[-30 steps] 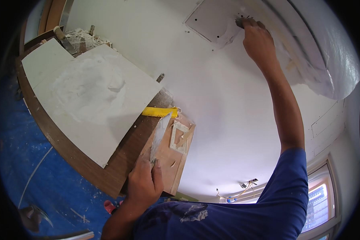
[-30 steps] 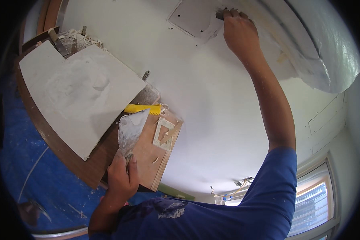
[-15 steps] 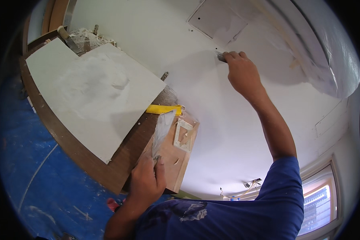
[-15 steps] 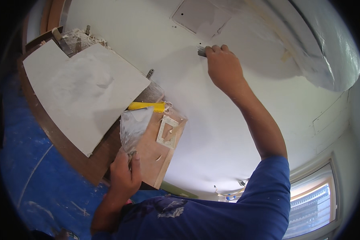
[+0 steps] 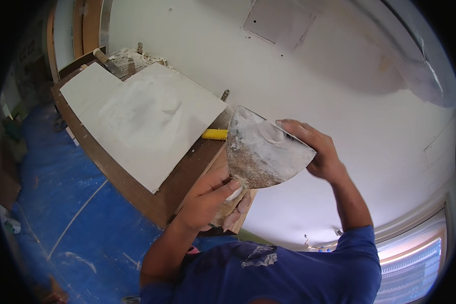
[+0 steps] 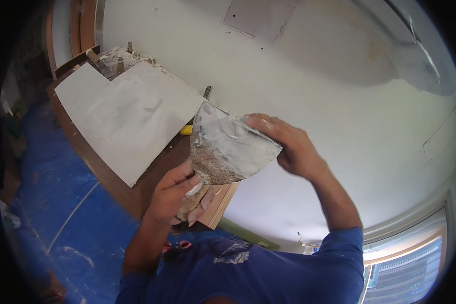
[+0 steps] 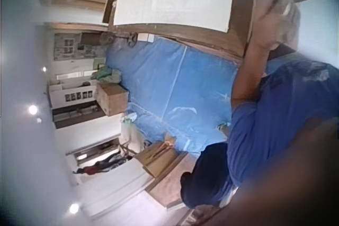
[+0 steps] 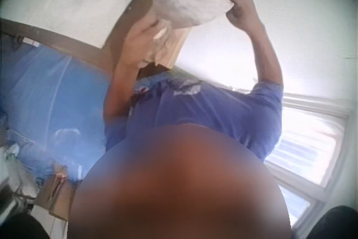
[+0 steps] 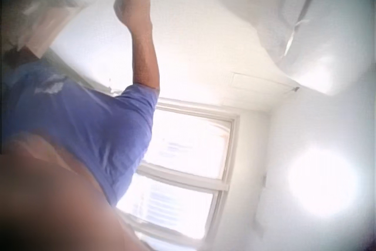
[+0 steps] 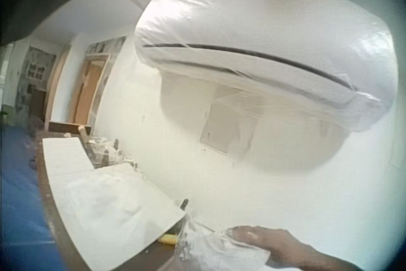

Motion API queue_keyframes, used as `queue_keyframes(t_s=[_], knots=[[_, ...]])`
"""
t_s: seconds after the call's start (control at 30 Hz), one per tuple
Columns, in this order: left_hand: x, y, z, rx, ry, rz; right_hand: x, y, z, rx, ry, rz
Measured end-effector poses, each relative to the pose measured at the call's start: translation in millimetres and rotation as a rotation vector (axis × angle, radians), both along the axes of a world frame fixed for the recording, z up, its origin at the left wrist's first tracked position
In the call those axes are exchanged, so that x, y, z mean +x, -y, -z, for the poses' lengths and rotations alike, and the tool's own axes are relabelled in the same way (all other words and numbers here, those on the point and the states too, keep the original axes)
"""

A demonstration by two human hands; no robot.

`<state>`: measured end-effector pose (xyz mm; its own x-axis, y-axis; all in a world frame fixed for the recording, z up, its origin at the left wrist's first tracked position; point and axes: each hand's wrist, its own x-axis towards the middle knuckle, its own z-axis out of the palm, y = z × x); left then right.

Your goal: The person uses a utility knife to trim a plastic sheet around a ceiling fixture, then applies plaster with a trowel and smooths it with a putty knife. The person repeatedly scoops plaster and spreads it over the ceiling area.

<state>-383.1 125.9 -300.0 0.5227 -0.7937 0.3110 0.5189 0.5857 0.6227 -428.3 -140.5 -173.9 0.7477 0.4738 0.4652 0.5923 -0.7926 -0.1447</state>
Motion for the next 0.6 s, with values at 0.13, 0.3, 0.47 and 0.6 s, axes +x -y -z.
queue_keyframes(t_s=[0.13,0.3,0.47,0.6], knots=[[-5.1,-2.4,-6.0,0.181,0.393,-0.429,1.3,36.2,-5.3,0.088,-0.024,0.235],[6.7,20.1,11.1,0.435,1.126,-1.328,-28.8,-0.7,12.3,1.338,-0.425,0.132],[5.3,31.4,17.5,0.625,1.254,-1.305,-27.0,-41.8,3.4,1.573,-0.669,-0.075],[8.4,27.0,53.1,0.599,1.071,-1.21,2.4,-24.3,-32.6,1.293,-0.277,0.001]])
